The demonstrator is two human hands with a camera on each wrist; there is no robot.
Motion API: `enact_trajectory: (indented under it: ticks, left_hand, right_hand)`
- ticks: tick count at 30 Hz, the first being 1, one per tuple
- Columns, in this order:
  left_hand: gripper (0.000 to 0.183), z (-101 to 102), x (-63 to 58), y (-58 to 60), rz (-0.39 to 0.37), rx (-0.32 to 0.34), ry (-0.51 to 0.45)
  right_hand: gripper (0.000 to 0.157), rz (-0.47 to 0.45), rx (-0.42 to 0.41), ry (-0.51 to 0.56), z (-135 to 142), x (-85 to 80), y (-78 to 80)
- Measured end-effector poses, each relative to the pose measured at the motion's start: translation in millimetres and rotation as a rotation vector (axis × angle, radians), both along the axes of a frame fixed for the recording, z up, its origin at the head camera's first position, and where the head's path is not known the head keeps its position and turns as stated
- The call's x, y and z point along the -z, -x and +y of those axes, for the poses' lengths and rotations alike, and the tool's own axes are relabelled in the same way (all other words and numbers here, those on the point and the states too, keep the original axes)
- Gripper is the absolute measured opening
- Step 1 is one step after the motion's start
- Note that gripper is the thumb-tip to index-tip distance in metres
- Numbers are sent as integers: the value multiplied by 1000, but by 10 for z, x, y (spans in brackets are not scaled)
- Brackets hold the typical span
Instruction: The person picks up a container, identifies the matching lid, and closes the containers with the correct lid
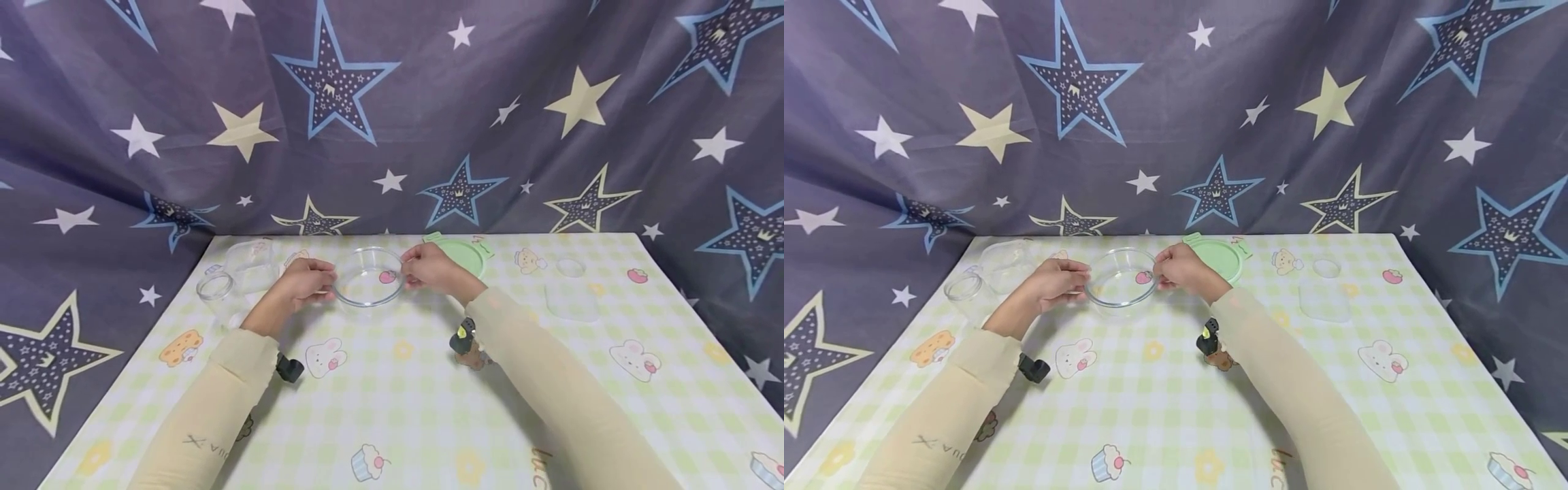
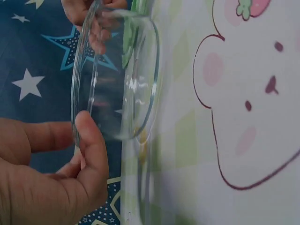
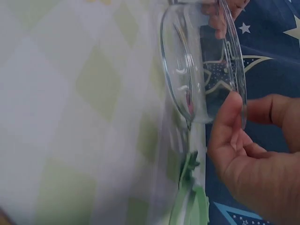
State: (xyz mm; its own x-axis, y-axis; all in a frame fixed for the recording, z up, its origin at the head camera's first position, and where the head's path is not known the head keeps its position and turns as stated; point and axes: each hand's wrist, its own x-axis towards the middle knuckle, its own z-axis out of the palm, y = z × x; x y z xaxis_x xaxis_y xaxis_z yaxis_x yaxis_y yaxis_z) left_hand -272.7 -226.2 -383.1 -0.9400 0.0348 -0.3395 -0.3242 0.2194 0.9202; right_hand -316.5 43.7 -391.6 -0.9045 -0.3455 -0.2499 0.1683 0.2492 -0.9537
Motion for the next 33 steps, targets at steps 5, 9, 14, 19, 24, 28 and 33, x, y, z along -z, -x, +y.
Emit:
enact_trajectory:
  ticks: [5, 9, 14, 19, 24, 28, 33]
  left_hand:
    - [57, 18, 31, -4, 9, 69, -21]
    - [60, 37, 57, -2, 32, 109, -44]
    - [61, 93, 61, -47, 55, 167, -21]
    - [60, 198, 41, -104, 66, 206, 0]
    - [60, 321, 34, -138, 80, 232, 3]
    - [61, 414, 46, -151, 94, 273, -2]
    - [62, 526, 47, -190, 87, 295, -7]
  right_hand:
    - [46, 57, -53, -40, 112, -11, -25]
    - [45, 143, -80, -98, 175, -48, -84]
    - [43, 231, -117, -185, 267, -66, -166]
    - [43, 253, -140, -200, 401, -61, -230]
    - [45, 265, -155, -204, 554, -66, -290]
    - [45, 251, -154, -202, 678, -65, -332]
    - [44, 226, -153, -190, 819, -46, -378]
